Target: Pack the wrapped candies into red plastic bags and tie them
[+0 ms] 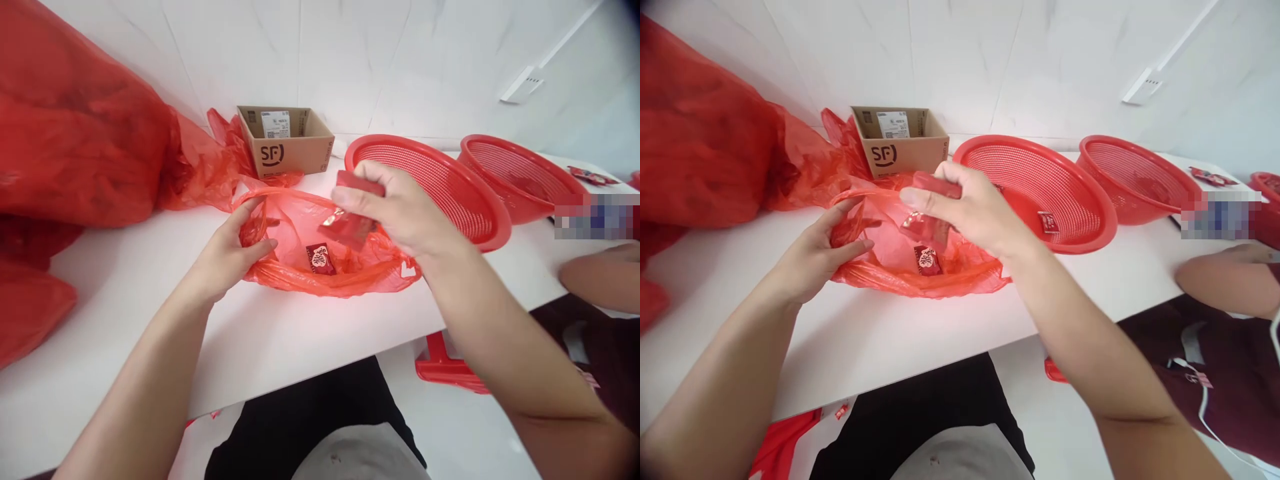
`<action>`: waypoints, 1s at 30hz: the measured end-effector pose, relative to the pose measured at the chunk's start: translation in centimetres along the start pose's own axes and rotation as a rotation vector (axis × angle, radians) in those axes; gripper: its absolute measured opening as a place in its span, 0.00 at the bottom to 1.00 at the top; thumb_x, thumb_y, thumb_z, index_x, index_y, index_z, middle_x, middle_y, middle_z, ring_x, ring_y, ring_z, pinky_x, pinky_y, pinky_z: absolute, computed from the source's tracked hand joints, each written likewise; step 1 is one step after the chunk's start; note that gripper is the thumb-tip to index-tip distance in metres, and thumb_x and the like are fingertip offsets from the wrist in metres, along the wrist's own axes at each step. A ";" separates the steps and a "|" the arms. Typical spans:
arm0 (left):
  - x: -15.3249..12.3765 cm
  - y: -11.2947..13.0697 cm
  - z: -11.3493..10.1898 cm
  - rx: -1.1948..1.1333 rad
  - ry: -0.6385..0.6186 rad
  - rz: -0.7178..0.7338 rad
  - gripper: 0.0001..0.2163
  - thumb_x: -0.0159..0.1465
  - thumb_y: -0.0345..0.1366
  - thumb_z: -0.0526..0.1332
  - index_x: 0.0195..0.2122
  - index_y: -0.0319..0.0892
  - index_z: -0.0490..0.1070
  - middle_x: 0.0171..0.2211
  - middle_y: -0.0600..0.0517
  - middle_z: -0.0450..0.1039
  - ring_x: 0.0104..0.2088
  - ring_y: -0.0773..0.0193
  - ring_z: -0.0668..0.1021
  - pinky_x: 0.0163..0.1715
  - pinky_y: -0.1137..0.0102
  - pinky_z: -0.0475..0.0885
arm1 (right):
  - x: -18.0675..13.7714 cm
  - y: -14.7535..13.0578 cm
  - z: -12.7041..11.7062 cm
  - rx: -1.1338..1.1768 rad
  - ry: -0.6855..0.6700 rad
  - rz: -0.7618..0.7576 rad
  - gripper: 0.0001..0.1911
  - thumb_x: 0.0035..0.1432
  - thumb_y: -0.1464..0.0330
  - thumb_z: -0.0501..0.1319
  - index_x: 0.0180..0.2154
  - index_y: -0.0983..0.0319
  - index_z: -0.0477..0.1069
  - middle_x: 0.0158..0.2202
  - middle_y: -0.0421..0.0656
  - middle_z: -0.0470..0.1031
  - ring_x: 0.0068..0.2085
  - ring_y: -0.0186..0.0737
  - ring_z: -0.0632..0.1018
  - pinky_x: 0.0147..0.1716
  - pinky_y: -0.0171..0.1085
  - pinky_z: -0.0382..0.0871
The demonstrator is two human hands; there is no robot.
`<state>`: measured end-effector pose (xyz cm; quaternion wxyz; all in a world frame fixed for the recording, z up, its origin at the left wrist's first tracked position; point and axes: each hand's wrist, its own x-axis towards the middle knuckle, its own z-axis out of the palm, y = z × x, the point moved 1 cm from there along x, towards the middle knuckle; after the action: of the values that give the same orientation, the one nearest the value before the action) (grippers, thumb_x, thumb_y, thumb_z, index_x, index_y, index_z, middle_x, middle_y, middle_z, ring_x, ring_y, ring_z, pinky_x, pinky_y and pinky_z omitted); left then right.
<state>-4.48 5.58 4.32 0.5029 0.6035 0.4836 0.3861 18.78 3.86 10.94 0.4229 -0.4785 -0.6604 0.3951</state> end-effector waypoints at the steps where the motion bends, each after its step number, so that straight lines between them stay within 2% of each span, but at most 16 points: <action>1: 0.0 0.0 -0.1 -0.020 0.016 0.004 0.31 0.56 0.42 0.68 0.61 0.56 0.64 0.50 0.49 0.74 0.43 0.54 0.78 0.29 0.71 0.74 | 0.5 0.4 1.1 -0.017 0.018 -0.021 0.20 0.55 0.53 0.66 0.27 0.59 0.61 0.30 0.37 0.71 0.30 0.34 0.75 0.29 0.35 0.70; 4: 0.0 -0.2 -0.4 -0.056 -0.007 -0.005 0.20 0.59 0.49 0.64 0.50 0.49 0.74 0.43 0.49 0.76 0.35 0.60 0.78 0.27 0.72 0.72 | 2.2 2.0 3.7 -0.070 0.113 -0.094 0.21 0.59 0.51 0.60 0.27 0.58 0.59 0.26 0.37 0.66 0.28 0.33 0.71 0.27 0.34 0.67; 6: 0.0 -0.5 -0.3 -0.077 -0.060 -0.016 0.18 0.60 0.52 0.62 0.44 0.46 0.77 0.38 0.50 0.77 0.32 0.62 0.77 0.28 0.72 0.72 | 2.9 3.2 4.8 -0.038 0.161 -0.115 0.21 0.60 0.49 0.58 0.27 0.58 0.58 0.25 0.36 0.64 0.27 0.33 0.68 0.26 0.33 0.65; 9: 0.1 -0.8 -0.1 -0.110 -0.102 -0.041 0.18 0.58 0.53 0.63 0.41 0.45 0.76 0.32 0.51 0.76 0.30 0.61 0.76 0.28 0.70 0.71 | 3.1 4.9 5.7 0.062 0.121 -0.084 0.22 0.61 0.48 0.56 0.27 0.58 0.57 0.25 0.35 0.61 0.26 0.32 0.67 0.25 0.31 0.65; 11: 0.2 -0.9 0.1 -0.105 -0.083 -0.070 0.17 0.57 0.52 0.65 0.38 0.45 0.75 0.28 0.52 0.74 0.26 0.62 0.75 0.23 0.71 0.68 | 2.8 5.7 5.9 0.093 0.086 -0.064 0.22 0.61 0.48 0.56 0.27 0.58 0.57 0.25 0.35 0.60 0.26 0.33 0.67 0.25 0.31 0.65; 15: 0.4 -0.9 0.2 -0.045 0.000 -0.015 0.14 0.58 0.49 0.66 0.28 0.43 0.72 0.21 0.56 0.67 0.19 0.70 0.66 0.19 0.73 0.59 | 2.3 5.9 5.6 -0.016 0.131 -0.117 0.21 0.63 0.51 0.56 0.26 0.58 0.58 0.24 0.36 0.59 0.26 0.33 0.66 0.26 0.32 0.66; 17: 0.5 -0.7 0.3 -0.008 0.034 0.037 0.14 0.58 0.48 0.66 0.26 0.43 0.71 0.21 0.56 0.66 0.20 0.70 0.66 0.19 0.73 0.59 | 2.0 5.7 5.4 -0.065 0.175 -0.145 0.20 0.64 0.52 0.56 0.26 0.58 0.58 0.24 0.36 0.59 0.25 0.33 0.66 0.25 0.32 0.66; 22: 0.5 -0.6 0.5 0.075 0.088 0.076 0.14 0.58 0.48 0.65 0.26 0.43 0.71 0.26 0.53 0.72 0.29 0.63 0.73 0.22 0.72 0.62 | 1.6 5.5 5.6 -0.118 0.240 -0.150 0.19 0.65 0.53 0.54 0.27 0.57 0.58 0.25 0.37 0.62 0.26 0.33 0.69 0.26 0.33 0.69; 26: 0.7 -0.9 0.2 0.081 0.157 0.065 0.13 0.57 0.49 0.66 0.29 0.44 0.75 0.32 0.52 0.76 0.35 0.59 0.76 0.26 0.71 0.66 | 1.7 5.7 5.2 -0.085 0.256 -0.170 0.16 0.65 0.55 0.54 0.30 0.57 0.61 0.27 0.37 0.67 0.28 0.34 0.73 0.28 0.34 0.72; 30: 0.8 -1.0 -0.4 0.107 0.248 0.023 0.15 0.60 0.51 0.62 0.36 0.45 0.78 0.37 0.52 0.78 0.38 0.57 0.77 0.33 0.68 0.71 | 1.8 5.6 4.0 -0.086 0.289 -0.222 0.08 0.66 0.58 0.55 0.39 0.55 0.67 0.35 0.39 0.72 0.34 0.36 0.77 0.31 0.35 0.73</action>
<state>-4.87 6.43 3.43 0.4017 0.5825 0.5551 0.4371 16.35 6.40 4.69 0.5333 -0.4722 -0.6578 0.2447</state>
